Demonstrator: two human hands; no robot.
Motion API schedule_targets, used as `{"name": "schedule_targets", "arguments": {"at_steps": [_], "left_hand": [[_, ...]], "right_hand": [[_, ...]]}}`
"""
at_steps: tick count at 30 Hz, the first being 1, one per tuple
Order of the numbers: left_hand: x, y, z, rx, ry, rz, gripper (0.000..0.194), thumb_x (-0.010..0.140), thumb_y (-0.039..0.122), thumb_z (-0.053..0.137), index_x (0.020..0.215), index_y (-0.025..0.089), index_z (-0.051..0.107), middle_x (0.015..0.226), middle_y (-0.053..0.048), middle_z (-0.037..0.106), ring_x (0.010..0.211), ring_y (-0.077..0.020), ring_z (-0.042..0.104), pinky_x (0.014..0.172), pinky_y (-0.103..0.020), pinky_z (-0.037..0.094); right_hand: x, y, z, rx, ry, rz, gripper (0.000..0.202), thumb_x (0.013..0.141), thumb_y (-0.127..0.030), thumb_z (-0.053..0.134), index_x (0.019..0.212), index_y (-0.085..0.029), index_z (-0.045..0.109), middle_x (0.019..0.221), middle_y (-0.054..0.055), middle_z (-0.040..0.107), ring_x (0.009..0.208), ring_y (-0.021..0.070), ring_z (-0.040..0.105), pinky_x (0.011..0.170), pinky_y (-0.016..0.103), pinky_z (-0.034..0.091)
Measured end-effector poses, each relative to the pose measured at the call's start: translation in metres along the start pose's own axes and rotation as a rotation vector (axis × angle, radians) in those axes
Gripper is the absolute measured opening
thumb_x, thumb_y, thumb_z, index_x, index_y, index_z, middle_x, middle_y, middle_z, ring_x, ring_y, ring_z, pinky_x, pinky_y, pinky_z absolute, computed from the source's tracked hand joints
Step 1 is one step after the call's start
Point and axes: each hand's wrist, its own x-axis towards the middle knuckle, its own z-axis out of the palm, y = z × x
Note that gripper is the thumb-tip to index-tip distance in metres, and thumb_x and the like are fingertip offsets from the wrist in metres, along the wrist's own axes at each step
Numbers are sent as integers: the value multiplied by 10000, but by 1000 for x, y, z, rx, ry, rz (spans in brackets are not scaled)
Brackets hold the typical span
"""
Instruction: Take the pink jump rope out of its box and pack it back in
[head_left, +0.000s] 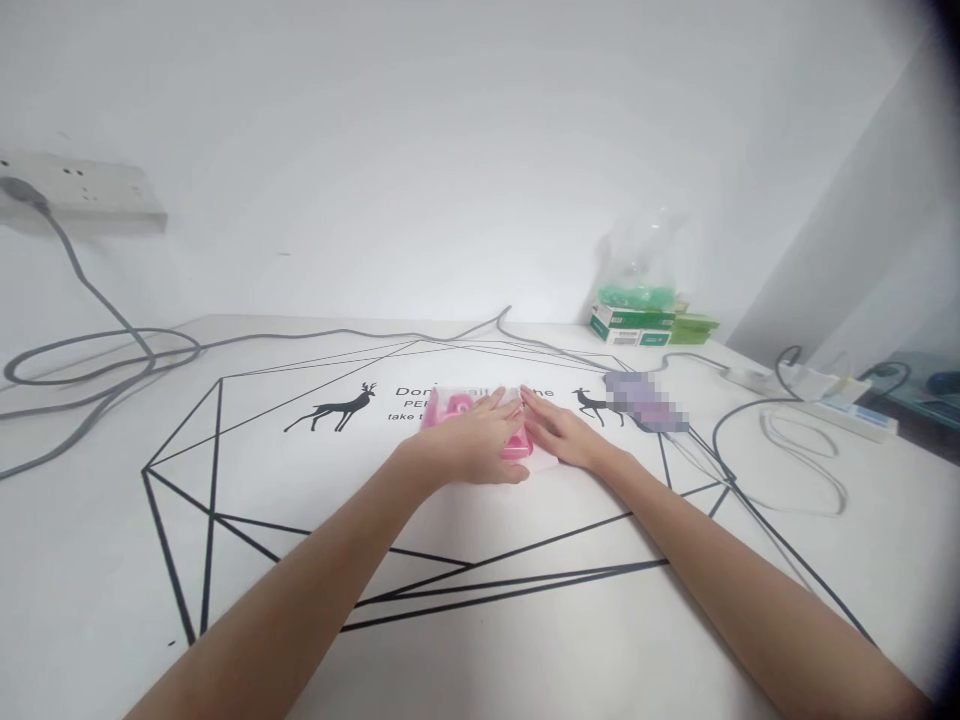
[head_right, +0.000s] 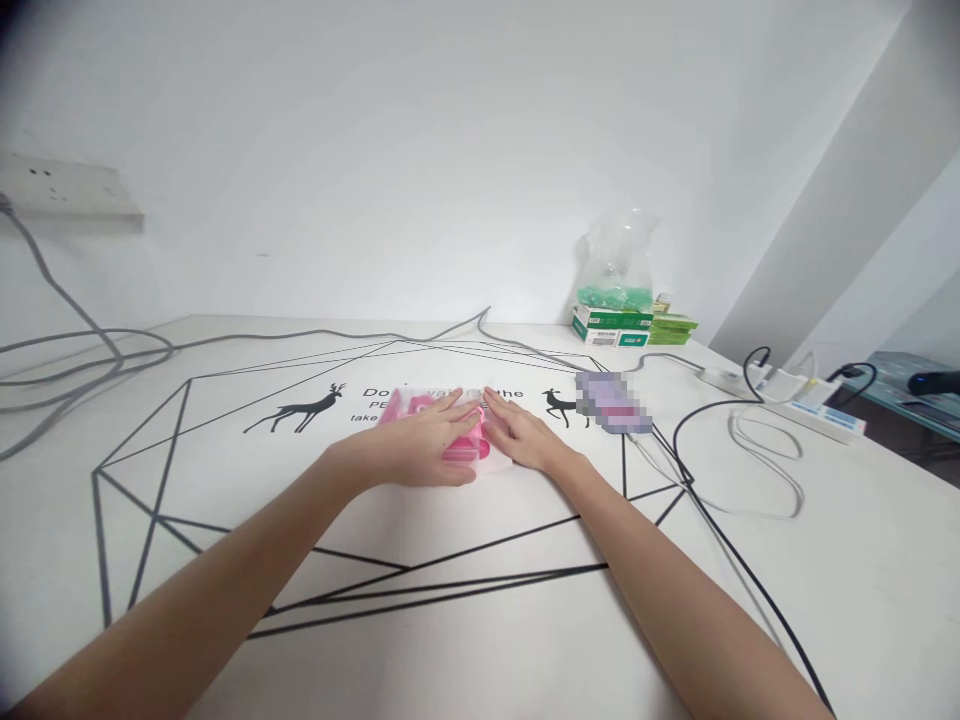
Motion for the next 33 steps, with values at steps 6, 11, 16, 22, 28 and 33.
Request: {"name": "schedule_targets", "arguments": {"at_steps": [6,11,16,22,28,33], "left_hand": [[-5,-7,-7,-35,-16,24,867,759,721,530,1497,348,269,1620,-56,100,1482,-349,90,1101,-707,38],[-6,-15,-8,-70,-29,29,886,751,744,519,1506,381,232,1621,-40,114,1479,-375,70,1083,-728,-7],[-5,-16,-7,-72,-12,34,783,768,717,511,1462,404,330,1607,-18,202,1469,-377,135,1096,-714,38],[-4,-16,-9,-66,-29,-6,736,762,734,510,1416,410,414,1579,-23,284,1442,-392,221,1111,-680,116],[-2,-15,-8,-52,-7,37,766,770,743,498,1438,390,370,1608,-16,198,1473,-333,161,1133,-646,102],[-5,-11,-10,-42,8,55,695,800,687,506,1416,388,389,1609,-15,185,1473,-311,172,1132,-654,99]], "right_hand": [[14,3,0,-64,-25,45,610,949,-346,423,1531,-272,252,1550,89,334,1432,271,307,1169,612,114],[30,7,-8,-56,-91,13,715,856,-215,463,1532,-276,239,1434,76,521,1293,305,511,1119,696,131],[42,6,-11,40,-60,4,608,818,-212,496,1425,-244,468,1263,41,663,1143,292,618,1050,535,410],[42,5,-4,97,-34,31,600,807,-183,471,1405,-234,485,1118,31,721,886,230,695,888,423,528],[21,-11,-7,-140,-33,4,686,871,-224,436,1533,-187,260,1033,65,740,1066,293,653,1021,509,416],[9,-27,-15,-199,-93,-32,464,925,-239,403,1377,-220,507,1200,81,684,993,259,678,879,397,515]]}}
